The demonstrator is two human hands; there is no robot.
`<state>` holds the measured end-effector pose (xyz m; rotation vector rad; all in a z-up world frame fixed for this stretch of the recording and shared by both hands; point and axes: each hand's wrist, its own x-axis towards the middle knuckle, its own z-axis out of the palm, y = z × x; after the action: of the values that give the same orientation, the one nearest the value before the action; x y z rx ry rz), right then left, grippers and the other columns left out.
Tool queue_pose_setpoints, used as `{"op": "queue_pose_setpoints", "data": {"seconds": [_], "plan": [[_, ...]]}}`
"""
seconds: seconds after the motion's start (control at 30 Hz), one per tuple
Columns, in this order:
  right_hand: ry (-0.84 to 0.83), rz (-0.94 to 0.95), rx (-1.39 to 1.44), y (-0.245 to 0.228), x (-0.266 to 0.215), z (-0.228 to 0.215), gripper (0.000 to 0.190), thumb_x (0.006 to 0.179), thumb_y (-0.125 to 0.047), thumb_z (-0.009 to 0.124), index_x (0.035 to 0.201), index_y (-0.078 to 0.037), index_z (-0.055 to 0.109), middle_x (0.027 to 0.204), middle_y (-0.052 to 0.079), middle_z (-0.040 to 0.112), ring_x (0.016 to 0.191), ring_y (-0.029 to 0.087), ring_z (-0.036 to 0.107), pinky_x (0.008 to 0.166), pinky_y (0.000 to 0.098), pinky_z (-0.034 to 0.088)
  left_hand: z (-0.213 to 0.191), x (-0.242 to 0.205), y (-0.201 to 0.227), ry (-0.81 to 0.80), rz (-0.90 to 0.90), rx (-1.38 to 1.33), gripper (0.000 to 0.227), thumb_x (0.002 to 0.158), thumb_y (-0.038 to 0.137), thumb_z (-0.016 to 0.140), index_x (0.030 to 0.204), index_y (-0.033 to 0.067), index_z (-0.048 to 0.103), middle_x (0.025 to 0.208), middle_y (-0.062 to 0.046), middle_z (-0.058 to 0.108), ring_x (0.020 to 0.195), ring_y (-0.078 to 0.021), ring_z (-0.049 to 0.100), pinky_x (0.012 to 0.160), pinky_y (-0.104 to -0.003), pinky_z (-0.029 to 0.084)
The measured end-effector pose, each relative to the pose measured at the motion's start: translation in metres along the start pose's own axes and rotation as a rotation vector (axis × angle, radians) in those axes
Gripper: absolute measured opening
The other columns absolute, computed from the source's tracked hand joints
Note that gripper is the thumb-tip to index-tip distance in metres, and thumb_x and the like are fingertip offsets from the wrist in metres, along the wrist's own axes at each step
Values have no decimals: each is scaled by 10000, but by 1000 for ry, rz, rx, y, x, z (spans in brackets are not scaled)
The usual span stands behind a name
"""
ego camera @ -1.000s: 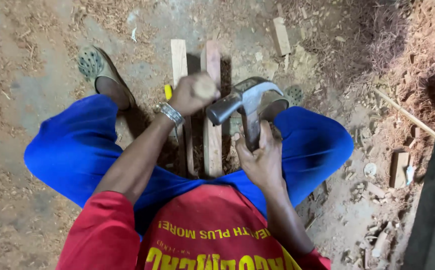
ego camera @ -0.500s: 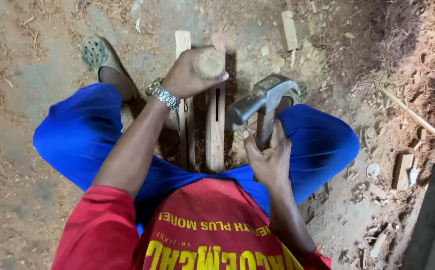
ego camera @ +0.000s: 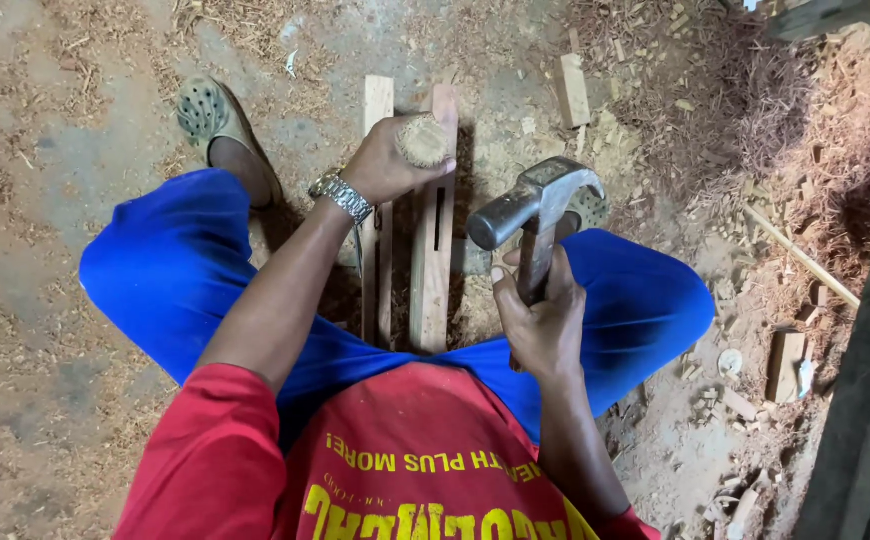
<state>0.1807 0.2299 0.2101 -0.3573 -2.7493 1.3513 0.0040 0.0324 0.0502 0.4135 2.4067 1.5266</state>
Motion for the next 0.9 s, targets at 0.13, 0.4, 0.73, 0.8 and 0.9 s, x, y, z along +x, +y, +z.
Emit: {"op": "queue_pose_setpoints", "data": {"seconds": [0.13, 0.4, 0.73, 0.8, 0.9], "plan": [[1, 1, 0, 0, 0, 0, 184, 876, -106, 750, 1000, -69, 620, 618, -22, 500, 557, 50, 441, 505, 269, 385, 2, 0, -1, 11, -88, 11, 933, 689, 530, 909, 1307, -75, 558, 1275, -307, 597, 1192, -366, 606, 1019, -480, 497], [-11, 38, 76, -1, 2, 1, 164, 892, -85, 739, 998, -67, 615, 614, -48, 484, 552, 29, 415, 494, 252, 342, 4, 0, -3, 25, 15, -13, 865, 723, 502, 908, 1290, -72, 597, 1303, -304, 619, 1224, -379, 610, 1036, -519, 467], [-6, -15, 35, -4, 2, 0, 176, 886, -78, 744, 1009, -67, 618, 614, -35, 471, 558, 35, 414, 500, 253, 352, 5, -1, -7, -15, -50, -50, 732, 727, 508, 879, 1224, 12, 670, 1185, -198, 717, 1103, -291, 706, 1005, -475, 546], [2, -57, 6, -4, 3, 0, 186, 878, -83, 753, 1009, -64, 623, 621, -24, 484, 565, 44, 426, 514, 255, 370, 6, -2, -9, 69, 35, 31, 792, 729, 476, 948, 1231, -48, 630, 1170, -257, 667, 1090, -339, 656, 932, -499, 528], [14, -100, -5, -8, 6, -1, 197, 877, -94, 765, 1011, -61, 625, 650, -11, 531, 587, 57, 461, 537, 258, 405, -3, -7, 8, -27, -63, -42, 654, 736, 476, 882, 1176, 28, 700, 1112, -172, 749, 1015, -262, 737, 972, -421, 579]]}}
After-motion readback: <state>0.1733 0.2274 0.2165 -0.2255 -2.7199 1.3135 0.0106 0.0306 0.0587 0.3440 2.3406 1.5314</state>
